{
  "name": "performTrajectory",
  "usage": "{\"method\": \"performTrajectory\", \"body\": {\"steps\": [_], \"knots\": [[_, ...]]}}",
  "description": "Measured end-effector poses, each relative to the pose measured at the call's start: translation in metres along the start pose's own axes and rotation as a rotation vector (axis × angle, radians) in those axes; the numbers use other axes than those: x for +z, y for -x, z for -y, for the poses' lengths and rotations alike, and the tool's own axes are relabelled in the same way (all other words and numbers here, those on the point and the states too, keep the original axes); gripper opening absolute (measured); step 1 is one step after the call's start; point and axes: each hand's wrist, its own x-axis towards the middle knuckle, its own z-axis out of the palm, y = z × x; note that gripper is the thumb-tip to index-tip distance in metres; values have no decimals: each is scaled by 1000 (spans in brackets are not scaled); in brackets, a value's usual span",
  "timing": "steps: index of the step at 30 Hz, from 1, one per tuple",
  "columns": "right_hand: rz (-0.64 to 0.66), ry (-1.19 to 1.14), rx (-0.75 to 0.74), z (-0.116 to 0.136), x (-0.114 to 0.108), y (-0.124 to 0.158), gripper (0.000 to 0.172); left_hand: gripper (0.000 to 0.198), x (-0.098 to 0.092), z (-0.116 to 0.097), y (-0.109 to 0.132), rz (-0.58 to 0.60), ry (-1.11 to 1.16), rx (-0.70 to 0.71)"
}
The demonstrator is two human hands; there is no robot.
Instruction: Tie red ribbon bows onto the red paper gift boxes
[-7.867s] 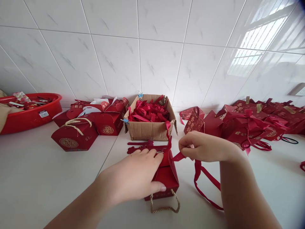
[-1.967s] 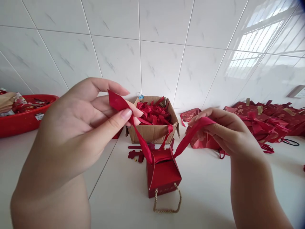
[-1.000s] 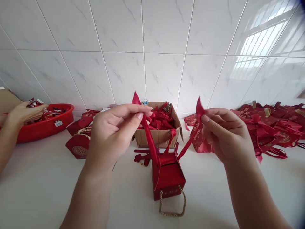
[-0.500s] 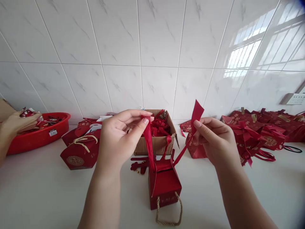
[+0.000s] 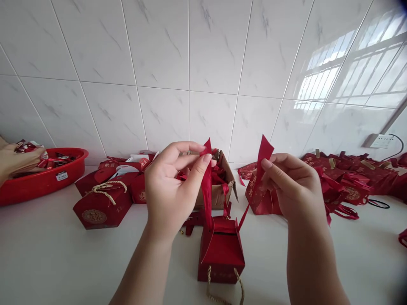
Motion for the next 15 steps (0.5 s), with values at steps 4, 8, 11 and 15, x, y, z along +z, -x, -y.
{"method": "performTrajectory", "body": {"steps": [4, 8, 11, 15], "knots": [[-21, -12, -24, -1, 3, 3, 8, 5, 3, 2, 4, 11, 26, 68], [-8, -37, -23, -2, 5, 4, 7, 6, 2, 6, 3, 40, 43, 73], [-8, -50, -27, 0, 6, 5, 7, 6, 2, 7, 3, 58, 48, 77], [-23, -1, -6, 2, 7, 5, 7, 6, 3, 6, 4, 111, 62, 87]]}}
